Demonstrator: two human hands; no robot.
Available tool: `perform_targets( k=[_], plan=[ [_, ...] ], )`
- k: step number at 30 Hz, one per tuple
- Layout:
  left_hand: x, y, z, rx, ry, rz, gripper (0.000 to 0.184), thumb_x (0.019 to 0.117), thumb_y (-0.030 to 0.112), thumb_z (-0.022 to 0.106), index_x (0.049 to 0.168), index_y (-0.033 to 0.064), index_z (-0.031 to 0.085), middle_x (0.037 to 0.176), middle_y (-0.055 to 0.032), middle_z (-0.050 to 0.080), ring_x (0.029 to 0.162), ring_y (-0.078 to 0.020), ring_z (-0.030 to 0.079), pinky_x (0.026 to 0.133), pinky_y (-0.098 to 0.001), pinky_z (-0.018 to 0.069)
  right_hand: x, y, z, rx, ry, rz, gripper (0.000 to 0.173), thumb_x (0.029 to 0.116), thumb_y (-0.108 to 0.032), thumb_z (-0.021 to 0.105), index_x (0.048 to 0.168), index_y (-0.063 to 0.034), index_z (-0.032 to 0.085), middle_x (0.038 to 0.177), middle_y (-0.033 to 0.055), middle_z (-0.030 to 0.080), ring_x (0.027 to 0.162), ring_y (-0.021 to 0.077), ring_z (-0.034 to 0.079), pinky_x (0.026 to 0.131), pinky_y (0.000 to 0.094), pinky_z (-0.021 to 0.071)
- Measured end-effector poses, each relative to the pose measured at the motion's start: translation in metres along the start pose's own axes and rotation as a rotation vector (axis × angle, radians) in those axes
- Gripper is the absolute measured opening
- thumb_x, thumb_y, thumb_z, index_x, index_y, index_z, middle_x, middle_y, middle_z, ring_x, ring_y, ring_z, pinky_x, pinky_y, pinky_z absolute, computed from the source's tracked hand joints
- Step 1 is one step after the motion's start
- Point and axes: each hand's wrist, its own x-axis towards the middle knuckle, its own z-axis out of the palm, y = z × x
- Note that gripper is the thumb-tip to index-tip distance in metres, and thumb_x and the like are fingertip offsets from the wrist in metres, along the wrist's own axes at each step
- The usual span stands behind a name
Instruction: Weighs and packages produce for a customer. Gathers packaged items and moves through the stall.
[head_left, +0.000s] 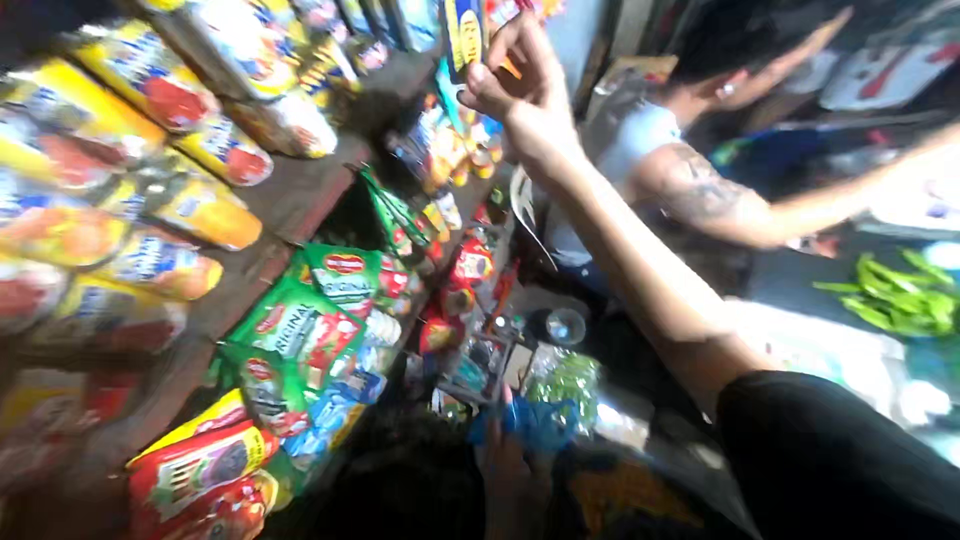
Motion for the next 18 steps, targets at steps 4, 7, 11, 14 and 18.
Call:
perform_targets(
  k=[4, 7, 11, 14, 18],
  plan=[
    [0.019, 0.011, 0.018, -0.028, -0.024, 0.181, 0.045, 0.0801, 0.008, 0.062, 0.120, -0.0123, 0.067, 0.134, -0.0304, 0.060, 0.121, -0.0286, 0.063, 0.101, -0.0324, 0.0505, -0.123, -0.065, -0.093, 0.472, 0.118, 0.236, 0.014, 0.1003, 0.000, 0.053, 0.107, -0.0098, 0.047, 0.107, 0.0077, 0.065, 0.102, 0.0223, 0.071, 0.094, 0.0464, 0.0609],
    [0.030, 0.021, 0.027, 0.006, -0.010, 0.329, 0.039, 0.0816, 0.020, 0.066, 0.107, -0.0077, 0.071, 0.125, -0.0281, 0.066, 0.125, -0.0317, 0.058, 0.112, -0.0368, 0.0386, -0.208, -0.111, -0.151, 0.367, 0.078, 0.312, 0.060, 0.0925, -0.026, 0.073, 0.137, -0.0198, 0.033, 0.118, -0.0016, 0.066, 0.100, 0.0162, 0.071, 0.077, 0.0345, 0.0646],
    [0.048, 0.037, 0.048, -0.034, -0.046, 0.520, 0.029, 0.0821, 0.010, 0.062, 0.104, -0.0078, 0.072, 0.113, -0.0244, 0.061, 0.114, -0.0248, 0.057, 0.104, -0.0291, 0.0434, -0.307, -0.158, -0.198, 0.190, 0.078, 0.514, 0.088, 0.0837, -0.040, 0.079, 0.154, -0.0241, 0.029, 0.123, 0.0023, 0.062, 0.078, 0.0151, 0.069, 0.048, 0.0309, 0.0591],
    [0.047, 0.056, 0.069, -0.092, -0.113, 0.668, 0.027, 0.0825, 0.006, 0.062, 0.102, -0.0107, 0.070, 0.109, -0.0247, 0.058, 0.109, -0.0204, 0.058, 0.096, -0.0217, 0.0464, -0.381, -0.179, -0.187, 0.448, 0.165, 0.664, 0.071, 0.0853, -0.038, 0.070, 0.150, -0.0233, 0.044, 0.124, 0.0044, 0.065, 0.079, 0.0148, 0.070, 0.051, 0.0308, 0.0590],
    [0.029, 0.093, 0.089, -0.083, -0.247, 0.881, 0.032, 0.0855, 0.003, 0.066, 0.111, -0.0161, 0.068, 0.107, -0.0286, 0.061, 0.103, -0.0228, 0.061, 0.094, -0.0217, 0.0483, -0.461, -0.188, -0.158, 0.635, 0.231, 0.796, 0.033, 0.0871, -0.030, 0.064, 0.116, -0.0141, 0.068, 0.094, -0.0017, 0.071, 0.055, 0.0020, 0.058, 0.043, 0.0191, 0.0472]
  ],
)
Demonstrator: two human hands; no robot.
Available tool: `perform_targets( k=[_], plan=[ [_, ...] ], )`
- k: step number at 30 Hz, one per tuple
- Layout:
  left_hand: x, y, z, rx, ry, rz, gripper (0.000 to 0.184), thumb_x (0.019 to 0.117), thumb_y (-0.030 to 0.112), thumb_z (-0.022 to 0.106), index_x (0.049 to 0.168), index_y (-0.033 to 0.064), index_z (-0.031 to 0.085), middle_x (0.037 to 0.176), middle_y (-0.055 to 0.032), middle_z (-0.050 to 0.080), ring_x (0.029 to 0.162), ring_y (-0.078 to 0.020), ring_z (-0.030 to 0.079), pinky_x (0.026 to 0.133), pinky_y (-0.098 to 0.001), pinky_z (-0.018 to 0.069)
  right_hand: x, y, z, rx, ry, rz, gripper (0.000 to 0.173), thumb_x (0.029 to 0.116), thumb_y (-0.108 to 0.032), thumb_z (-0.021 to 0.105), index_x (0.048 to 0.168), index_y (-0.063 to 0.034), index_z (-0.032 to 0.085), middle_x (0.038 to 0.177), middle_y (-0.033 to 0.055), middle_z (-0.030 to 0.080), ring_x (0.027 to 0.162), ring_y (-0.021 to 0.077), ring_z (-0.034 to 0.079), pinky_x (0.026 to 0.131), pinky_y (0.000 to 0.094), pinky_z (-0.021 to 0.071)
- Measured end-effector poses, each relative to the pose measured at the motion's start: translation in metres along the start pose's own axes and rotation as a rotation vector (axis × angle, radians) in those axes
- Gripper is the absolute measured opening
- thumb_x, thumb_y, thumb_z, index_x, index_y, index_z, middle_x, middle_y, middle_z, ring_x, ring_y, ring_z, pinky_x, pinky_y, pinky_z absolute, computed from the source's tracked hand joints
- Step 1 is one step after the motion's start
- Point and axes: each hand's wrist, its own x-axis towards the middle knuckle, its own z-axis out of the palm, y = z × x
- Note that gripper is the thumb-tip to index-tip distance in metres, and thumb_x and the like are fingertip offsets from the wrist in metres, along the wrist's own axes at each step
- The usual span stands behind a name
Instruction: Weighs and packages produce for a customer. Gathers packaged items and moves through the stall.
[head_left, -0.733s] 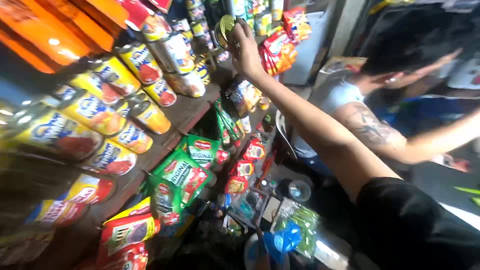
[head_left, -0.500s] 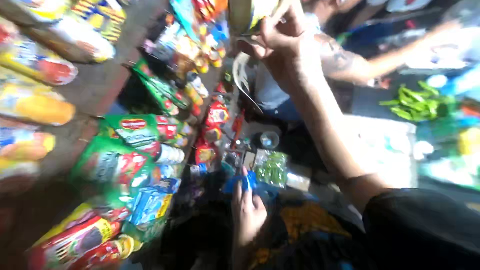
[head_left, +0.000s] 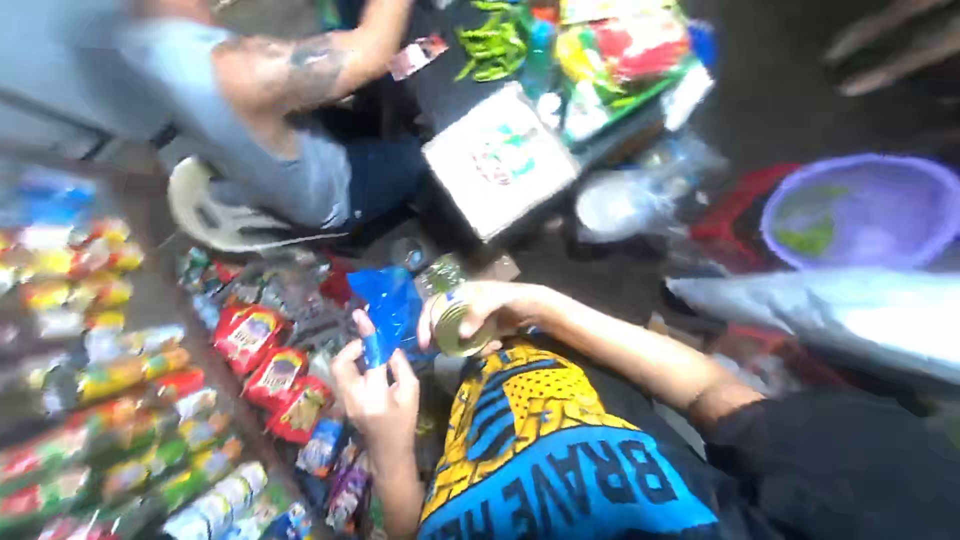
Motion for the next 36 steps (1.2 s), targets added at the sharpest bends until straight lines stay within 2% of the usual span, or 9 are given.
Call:
perform_targets(
  k=[3, 5, 7, 9, 13, 18, 24, 30, 36],
  plan=[
    [0.001, 0.032, 0.015, -0.128, -0.089, 0.191, 0.014, 0.0875, 0.003, 0.065, 0.095, -0.0089, 0.068, 0.109, -0.0244, 0.059, 0.110, -0.0185, 0.057, 0.101, -0.0182, 0.0413, -0.036, 0.010, 0.011, -0.041, 0.238, 0.093, 0.020, 0.0911, -0.014, 0.053, 0.110, -0.0112, 0.059, 0.078, -0.0047, 0.064, 0.053, 0.0000, 0.053, 0.045, 0.0177, 0.0435],
    [-0.005, 0.058, 0.029, -0.170, -0.118, 0.267, 0.016, 0.0886, 0.008, 0.067, 0.097, -0.0054, 0.068, 0.107, -0.0224, 0.059, 0.106, -0.0162, 0.058, 0.099, -0.0166, 0.0418, -0.055, 0.021, 0.013, -0.108, 0.457, 0.036, 0.047, 0.0918, -0.009, 0.060, 0.137, -0.0033, 0.048, 0.094, 0.0035, 0.063, 0.071, 0.0034, 0.059, 0.060, 0.0203, 0.0501],
    [-0.013, 0.083, 0.043, -0.161, -0.147, 0.309, 0.016, 0.0877, 0.010, 0.069, 0.095, -0.0045, 0.069, 0.103, -0.0230, 0.061, 0.094, -0.0172, 0.060, 0.088, -0.0180, 0.0467, -0.069, 0.037, 0.008, -0.186, 0.677, -0.026, 0.064, 0.0943, -0.012, 0.067, 0.148, 0.0045, 0.039, 0.126, 0.0181, 0.062, 0.107, 0.0138, 0.064, 0.093, 0.0301, 0.0537],
    [-0.022, 0.104, 0.059, -0.151, -0.167, 0.348, 0.012, 0.0857, 0.006, 0.068, 0.089, -0.0055, 0.070, 0.098, -0.0249, 0.060, 0.081, -0.0197, 0.061, 0.073, -0.0205, 0.0506, -0.082, 0.051, -0.001, -0.296, 0.912, -0.018, 0.067, 0.0922, -0.023, 0.073, 0.143, 0.0086, 0.043, 0.131, 0.0234, 0.060, 0.120, 0.0222, 0.062, 0.105, 0.0369, 0.0499],
    [-0.029, 0.124, 0.081, -0.358, -0.238, 0.327, 0.010, 0.0855, 0.003, 0.065, 0.077, -0.0035, 0.067, 0.106, -0.0263, 0.060, 0.101, -0.0187, 0.060, 0.090, -0.0183, 0.0482, -0.120, 0.049, -0.019, -0.690, 1.123, 0.325, 0.052, 0.0910, -0.032, 0.074, 0.115, 0.0120, 0.061, 0.120, 0.0284, 0.062, 0.115, 0.0382, 0.062, 0.099, 0.0534, 0.0496],
    [-0.014, 0.139, 0.120, -0.672, -0.449, 0.261, 0.013, 0.0843, 0.006, 0.064, 0.082, -0.0056, 0.069, 0.110, -0.0222, 0.057, 0.112, -0.0088, 0.057, 0.091, -0.0119, 0.0472, -0.144, 0.040, -0.037, -0.905, 1.184, 0.574, 0.051, 0.0944, -0.030, 0.069, 0.125, 0.0102, 0.061, 0.135, 0.0312, 0.057, 0.131, 0.0455, 0.053, 0.103, 0.0617, 0.0461],
    [0.007, 0.182, 0.162, -0.750, -0.790, 0.372, 0.025, 0.0873, 0.000, 0.057, 0.105, -0.0153, 0.067, 0.119, -0.0322, 0.056, 0.094, -0.0151, 0.066, 0.077, -0.0194, 0.0559, -0.196, 0.035, -0.067, -0.882, 1.276, 0.349, 0.035, 0.0984, -0.005, 0.060, 0.128, 0.0133, 0.061, 0.139, 0.0325, 0.055, 0.135, 0.0447, 0.050, 0.113, 0.0564, 0.0391],
    [0.017, 0.215, 0.222, -0.476, -0.627, 0.347, 0.021, 0.0887, 0.009, 0.069, 0.101, -0.0062, 0.076, 0.099, -0.0227, 0.070, 0.087, -0.0215, 0.071, 0.078, -0.0279, 0.0585, -0.252, 0.001, -0.118, -0.876, 1.093, 0.767, 0.033, 0.0971, -0.014, 0.065, 0.121, 0.0096, 0.066, 0.132, 0.0296, 0.061, 0.131, 0.0466, 0.053, 0.111, 0.0644, 0.0364],
    [-0.012, 0.288, 0.284, -0.335, -0.731, -0.072, 0.013, 0.0737, 0.003, 0.066, 0.083, -0.0050, 0.071, 0.081, -0.0110, 0.062, 0.076, -0.0143, 0.060, 0.069, -0.0274, 0.0506, -0.343, -0.037, -0.196, -0.963, 0.790, 0.833, 0.043, 0.0947, -0.024, 0.073, 0.119, 0.0110, 0.064, 0.127, 0.0315, 0.062, 0.126, 0.0484, 0.056, 0.105, 0.0675, 0.0410]
  ],
)
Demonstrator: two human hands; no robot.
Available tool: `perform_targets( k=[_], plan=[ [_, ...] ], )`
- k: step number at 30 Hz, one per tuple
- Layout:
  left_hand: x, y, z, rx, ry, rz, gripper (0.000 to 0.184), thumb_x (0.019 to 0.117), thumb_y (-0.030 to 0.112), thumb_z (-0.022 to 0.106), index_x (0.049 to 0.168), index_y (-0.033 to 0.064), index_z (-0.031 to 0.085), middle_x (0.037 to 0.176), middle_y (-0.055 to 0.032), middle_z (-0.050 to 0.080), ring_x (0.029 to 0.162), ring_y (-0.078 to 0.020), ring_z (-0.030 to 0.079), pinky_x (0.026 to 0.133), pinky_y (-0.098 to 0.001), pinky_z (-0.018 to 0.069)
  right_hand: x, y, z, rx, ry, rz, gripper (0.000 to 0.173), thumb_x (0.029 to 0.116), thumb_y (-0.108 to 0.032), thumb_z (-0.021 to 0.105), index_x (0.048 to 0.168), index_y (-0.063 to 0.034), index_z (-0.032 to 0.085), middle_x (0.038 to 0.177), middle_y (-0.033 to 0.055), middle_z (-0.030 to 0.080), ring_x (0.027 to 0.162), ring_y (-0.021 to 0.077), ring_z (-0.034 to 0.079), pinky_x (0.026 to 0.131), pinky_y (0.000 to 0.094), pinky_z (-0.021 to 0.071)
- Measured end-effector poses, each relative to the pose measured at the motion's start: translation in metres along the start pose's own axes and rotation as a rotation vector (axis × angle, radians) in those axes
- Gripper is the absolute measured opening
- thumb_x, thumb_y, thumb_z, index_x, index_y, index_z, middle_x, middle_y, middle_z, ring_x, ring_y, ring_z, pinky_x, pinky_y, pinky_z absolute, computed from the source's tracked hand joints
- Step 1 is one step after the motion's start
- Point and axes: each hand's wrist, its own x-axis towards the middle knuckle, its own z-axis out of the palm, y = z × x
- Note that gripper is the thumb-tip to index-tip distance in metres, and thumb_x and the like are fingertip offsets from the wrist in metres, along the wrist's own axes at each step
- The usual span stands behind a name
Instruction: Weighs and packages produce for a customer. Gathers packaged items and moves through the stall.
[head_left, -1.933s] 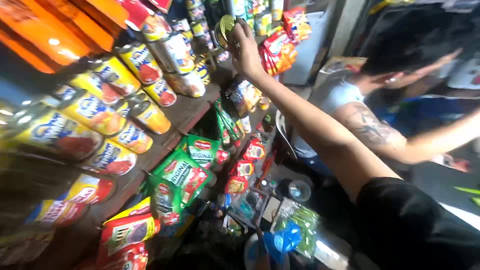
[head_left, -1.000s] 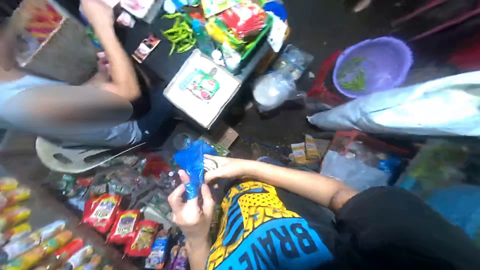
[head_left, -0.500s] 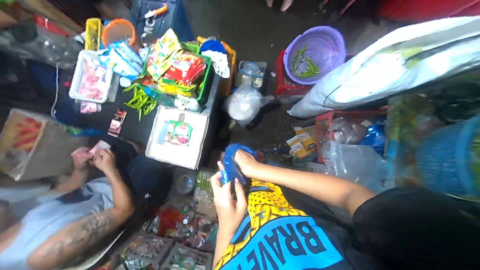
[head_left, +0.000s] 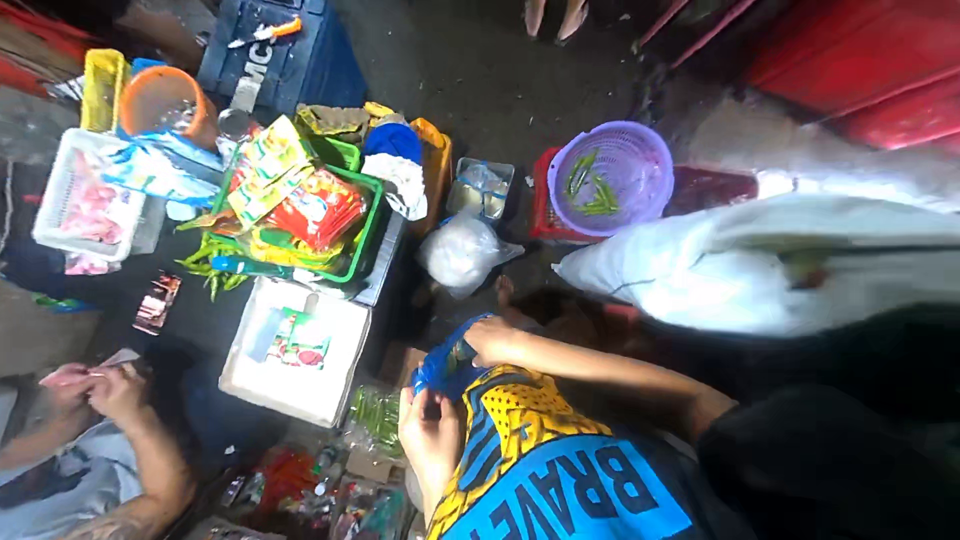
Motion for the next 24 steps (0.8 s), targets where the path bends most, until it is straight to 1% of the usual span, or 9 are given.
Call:
perform_targets(
  k=[3, 6, 10, 12, 15, 17, 18, 22, 24],
  plan=[
    [0.012, 0.027, 0.039, -0.108, 0.034, -0.180, 0.031, 0.0752, 0.004, 0.066, 0.104, -0.0057, 0.075, 0.071, -0.0013, 0.057, 0.063, 0.0004, 0.048, 0.059, -0.0150, 0.0390, 0.004, 0.052, -0.040, -0.038, 0.011, -0.075, 0.042, 0.0981, -0.028, 0.068, 0.117, 0.0098, 0.065, 0.126, 0.0292, 0.063, 0.127, 0.0457, 0.055, 0.109, 0.0632, 0.0396],
    [0.027, 0.053, 0.060, -0.148, 0.009, -0.194, 0.031, 0.0841, 0.007, 0.072, 0.113, -0.0035, 0.074, 0.073, -0.0003, 0.059, 0.061, 0.0036, 0.048, 0.057, -0.0107, 0.0398, 0.001, 0.087, -0.060, -0.031, 0.042, -0.071, 0.040, 0.1028, -0.023, 0.061, 0.127, 0.0091, 0.062, 0.132, 0.0282, 0.062, 0.132, 0.0435, 0.054, 0.115, 0.0587, 0.0361],
    [0.061, 0.068, 0.077, -0.166, -0.027, 0.048, 0.024, 0.0870, 0.019, 0.069, 0.102, 0.0044, 0.081, 0.085, -0.0045, 0.072, 0.090, -0.0120, 0.062, 0.090, -0.0317, 0.0443, 0.002, 0.114, -0.075, 0.009, 0.125, -0.016, 0.046, 0.0941, -0.004, 0.066, 0.137, 0.0074, 0.055, 0.140, 0.0282, 0.056, 0.134, 0.0443, 0.051, 0.114, 0.0604, 0.0362],
    [0.077, 0.074, 0.082, -0.393, -0.143, 0.002, 0.019, 0.0880, 0.014, 0.072, 0.102, 0.0035, 0.079, 0.093, -0.0018, 0.074, 0.093, -0.0058, 0.065, 0.089, -0.0213, 0.0509, 0.002, 0.123, -0.084, 0.005, 0.161, 0.014, 0.043, 0.0932, 0.000, 0.065, 0.135, 0.0080, 0.057, 0.137, 0.0295, 0.057, 0.132, 0.0461, 0.053, 0.112, 0.0625, 0.0382],
    [0.104, 0.082, 0.081, -0.838, -0.444, -0.140, 0.044, 0.0901, 0.000, 0.068, 0.131, -0.0087, 0.056, 0.102, -0.0065, 0.068, 0.080, -0.0061, 0.064, 0.075, -0.0219, 0.0568, 0.000, 0.137, -0.100, -0.024, 0.201, 0.024, 0.031, 0.1025, -0.011, 0.057, 0.128, 0.0059, 0.064, 0.129, 0.0297, 0.062, 0.125, 0.0468, 0.058, 0.108, 0.0631, 0.0411],
    [0.127, 0.077, 0.084, -0.902, -0.627, -0.090, 0.073, 0.0875, 0.001, 0.072, 0.149, -0.0077, 0.034, 0.115, -0.0086, 0.060, 0.073, -0.0056, 0.058, 0.064, -0.0200, 0.0531, -0.003, 0.150, -0.113, 0.060, 0.283, -0.055, 0.033, 0.1055, -0.019, 0.054, 0.128, 0.0025, 0.065, 0.125, 0.0287, 0.065, 0.121, 0.0466, 0.061, 0.104, 0.0656, 0.0444],
    [0.138, 0.075, 0.086, -0.876, -0.678, -0.052, 0.080, 0.0853, 0.001, 0.076, 0.151, -0.0064, 0.032, 0.127, -0.0116, 0.058, 0.073, -0.0064, 0.059, 0.061, -0.0202, 0.0529, -0.006, 0.158, -0.120, 0.131, 0.353, -0.108, 0.034, 0.1068, -0.023, 0.052, 0.129, -0.0011, 0.066, 0.123, 0.0259, 0.067, 0.119, 0.0438, 0.063, 0.102, 0.0645, 0.0467],
    [0.175, 0.081, 0.087, -0.598, -0.740, 0.107, 0.066, 0.0861, 0.008, 0.076, 0.147, 0.0057, 0.051, 0.140, -0.0115, 0.056, 0.105, -0.0133, 0.064, 0.077, -0.0249, 0.0582, -0.018, 0.200, -0.141, 0.415, 0.669, -0.179, 0.033, 0.1063, -0.023, 0.055, 0.130, -0.0047, 0.068, 0.122, 0.0163, 0.071, 0.113, 0.0294, 0.069, 0.104, 0.0513, 0.0527],
    [0.189, 0.090, 0.088, -0.576, -0.739, 0.114, 0.059, 0.0883, 0.012, 0.075, 0.143, 0.0049, 0.055, 0.136, -0.0105, 0.059, 0.112, -0.0149, 0.063, 0.083, -0.0268, 0.0587, -0.020, 0.231, -0.155, 0.420, 0.738, -0.046, 0.034, 0.1050, -0.023, 0.058, 0.132, -0.0037, 0.066, 0.125, 0.0187, 0.070, 0.116, 0.0337, 0.068, 0.105, 0.0564, 0.0515]
  ],
)
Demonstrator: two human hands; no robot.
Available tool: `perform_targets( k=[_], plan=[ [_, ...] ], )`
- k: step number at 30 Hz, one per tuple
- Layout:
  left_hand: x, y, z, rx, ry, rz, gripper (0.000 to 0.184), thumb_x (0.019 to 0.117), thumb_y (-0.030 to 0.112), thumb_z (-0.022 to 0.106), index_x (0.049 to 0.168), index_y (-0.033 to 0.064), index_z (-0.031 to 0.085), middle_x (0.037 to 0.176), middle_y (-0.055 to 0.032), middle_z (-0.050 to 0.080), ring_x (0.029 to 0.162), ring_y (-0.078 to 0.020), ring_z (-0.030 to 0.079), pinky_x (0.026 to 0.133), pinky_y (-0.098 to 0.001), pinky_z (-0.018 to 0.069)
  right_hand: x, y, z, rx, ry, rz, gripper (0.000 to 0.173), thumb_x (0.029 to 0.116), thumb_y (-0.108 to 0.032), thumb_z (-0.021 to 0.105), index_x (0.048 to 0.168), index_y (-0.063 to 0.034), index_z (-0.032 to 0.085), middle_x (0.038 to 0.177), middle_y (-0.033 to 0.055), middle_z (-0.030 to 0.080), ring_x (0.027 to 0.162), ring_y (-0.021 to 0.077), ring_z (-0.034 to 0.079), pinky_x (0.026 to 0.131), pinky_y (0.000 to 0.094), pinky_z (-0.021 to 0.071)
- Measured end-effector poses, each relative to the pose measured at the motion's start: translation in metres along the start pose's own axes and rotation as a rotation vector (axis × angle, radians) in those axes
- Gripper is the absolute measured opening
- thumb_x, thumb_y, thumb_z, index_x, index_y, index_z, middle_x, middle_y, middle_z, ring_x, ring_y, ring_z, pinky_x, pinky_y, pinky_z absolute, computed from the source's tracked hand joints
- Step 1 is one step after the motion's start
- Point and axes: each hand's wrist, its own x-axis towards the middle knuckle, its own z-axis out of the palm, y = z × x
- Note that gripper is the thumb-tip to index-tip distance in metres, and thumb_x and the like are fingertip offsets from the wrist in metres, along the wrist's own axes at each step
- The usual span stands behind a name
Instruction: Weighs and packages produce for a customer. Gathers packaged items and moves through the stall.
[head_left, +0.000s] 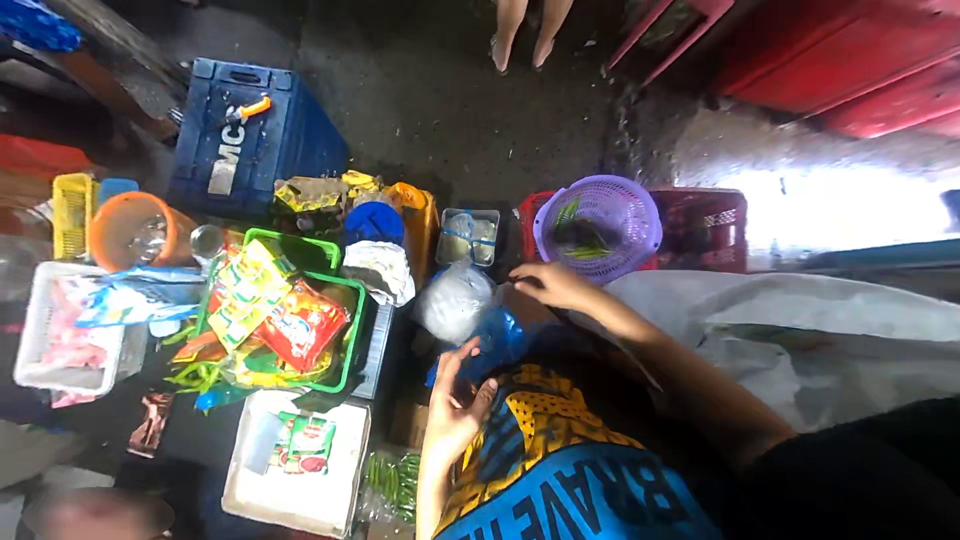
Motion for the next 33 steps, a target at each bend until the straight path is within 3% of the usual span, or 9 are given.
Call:
perform_targets(
  k=[3, 5, 9, 12, 15, 18, 22, 29, 33],
  plan=[
    [0.023, 0.013, 0.003, -0.126, 0.131, -0.131, 0.047, 0.0914, 0.008, 0.070, 0.136, -0.0014, 0.058, 0.118, -0.0085, 0.069, 0.086, -0.0105, 0.068, 0.069, -0.0245, 0.0591, 0.027, 0.045, -0.031, -0.100, -0.030, 0.240, 0.042, 0.1020, -0.025, 0.064, 0.137, -0.0014, 0.062, 0.128, 0.0260, 0.066, 0.119, 0.0447, 0.064, 0.102, 0.0673, 0.0477],
    [0.040, 0.013, 0.009, -0.200, 0.273, -0.231, 0.038, 0.0948, 0.008, 0.064, 0.131, -0.0017, 0.061, 0.102, -0.0064, 0.070, 0.061, -0.0055, 0.057, 0.048, -0.0195, 0.0471, 0.054, 0.075, -0.053, -0.171, -0.113, 0.347, 0.047, 0.1001, -0.028, 0.067, 0.137, -0.0008, 0.061, 0.129, 0.0295, 0.064, 0.120, 0.0497, 0.061, 0.100, 0.0713, 0.0457],
    [0.071, 0.026, 0.017, -0.129, 0.470, -0.389, 0.037, 0.0940, 0.012, 0.064, 0.129, 0.0013, 0.063, 0.117, -0.0056, 0.069, 0.079, -0.0047, 0.064, 0.065, -0.0203, 0.0548, 0.118, 0.161, -0.070, -0.186, 0.144, 0.208, 0.038, 0.0970, -0.023, 0.070, 0.130, -0.0040, 0.068, 0.134, 0.0284, 0.061, 0.122, 0.0502, 0.059, 0.098, 0.0713, 0.0478],
    [0.104, 0.052, 0.034, -0.202, 0.698, -0.483, 0.035, 0.0958, 0.006, 0.058, 0.130, 0.0005, 0.060, 0.117, -0.0068, 0.067, 0.059, -0.0030, 0.056, 0.050, -0.0178, 0.0489, 0.159, 0.222, -0.080, -0.270, 0.141, 0.314, 0.065, 0.0856, -0.005, 0.074, 0.147, -0.0060, 0.055, 0.155, 0.0298, 0.042, 0.142, 0.0523, 0.040, 0.109, 0.0726, 0.0362],
    [0.137, 0.073, 0.047, -0.161, 0.819, -0.396, 0.026, 0.0980, 0.004, 0.054, 0.120, 0.0017, 0.066, 0.091, -0.0004, 0.070, 0.049, 0.0005, 0.049, 0.044, -0.0151, 0.0434, 0.180, 0.260, -0.096, -0.371, 0.004, 0.402, 0.082, 0.0795, 0.000, 0.079, 0.154, -0.0042, 0.045, 0.162, 0.0288, 0.031, 0.152, 0.0490, 0.024, 0.119, 0.0714, 0.0205],
    [0.168, 0.091, 0.057, -0.186, 0.959, -0.191, 0.023, 0.1005, 0.007, 0.051, 0.108, 0.0095, 0.072, 0.085, 0.0051, 0.071, 0.058, 0.0005, 0.057, 0.053, -0.0154, 0.0489, 0.180, 0.283, -0.113, -0.383, -0.162, 0.473, 0.067, 0.0876, -0.008, 0.074, 0.149, 0.0024, 0.048, 0.158, 0.0302, 0.038, 0.151, 0.0472, 0.028, 0.122, 0.0694, 0.0143],
    [0.205, 0.111, 0.060, -0.360, 0.992, -0.061, 0.024, 0.1036, 0.022, 0.050, 0.109, 0.0164, 0.073, 0.098, 0.0023, 0.072, 0.077, -0.0062, 0.066, 0.068, -0.0207, 0.0550, 0.183, 0.292, -0.144, -0.368, -0.264, 0.465, 0.039, 0.0966, -0.005, 0.060, 0.136, -0.0003, 0.062, 0.143, 0.0269, 0.056, 0.139, 0.0453, 0.047, 0.116, 0.0664, 0.0301],
    [0.242, 0.147, 0.073, -0.580, 0.873, 0.277, 0.039, 0.0983, 0.048, 0.058, 0.093, 0.0151, 0.079, 0.101, -0.0006, 0.076, 0.090, -0.0115, 0.072, 0.074, -0.0256, 0.0582, 0.183, 0.302, -0.156, -0.274, -0.236, 0.498, 0.036, 0.0951, -0.008, 0.063, 0.131, -0.0033, 0.066, 0.138, 0.0220, 0.061, 0.134, 0.0407, 0.053, 0.114, 0.0628, 0.0347],
    [0.263, 0.176, 0.060, -0.474, 0.707, 0.447, 0.040, 0.0984, 0.051, 0.056, 0.097, 0.0184, 0.078, 0.106, 0.0035, 0.074, 0.094, -0.0102, 0.069, 0.079, -0.0265, 0.0573, 0.172, 0.304, -0.161, -0.265, -0.091, 0.594, 0.045, 0.0941, -0.009, 0.064, 0.138, -0.0001, 0.059, 0.141, 0.0268, 0.057, 0.138, 0.0464, 0.047, 0.117, 0.0688, 0.0254]
  ],
)
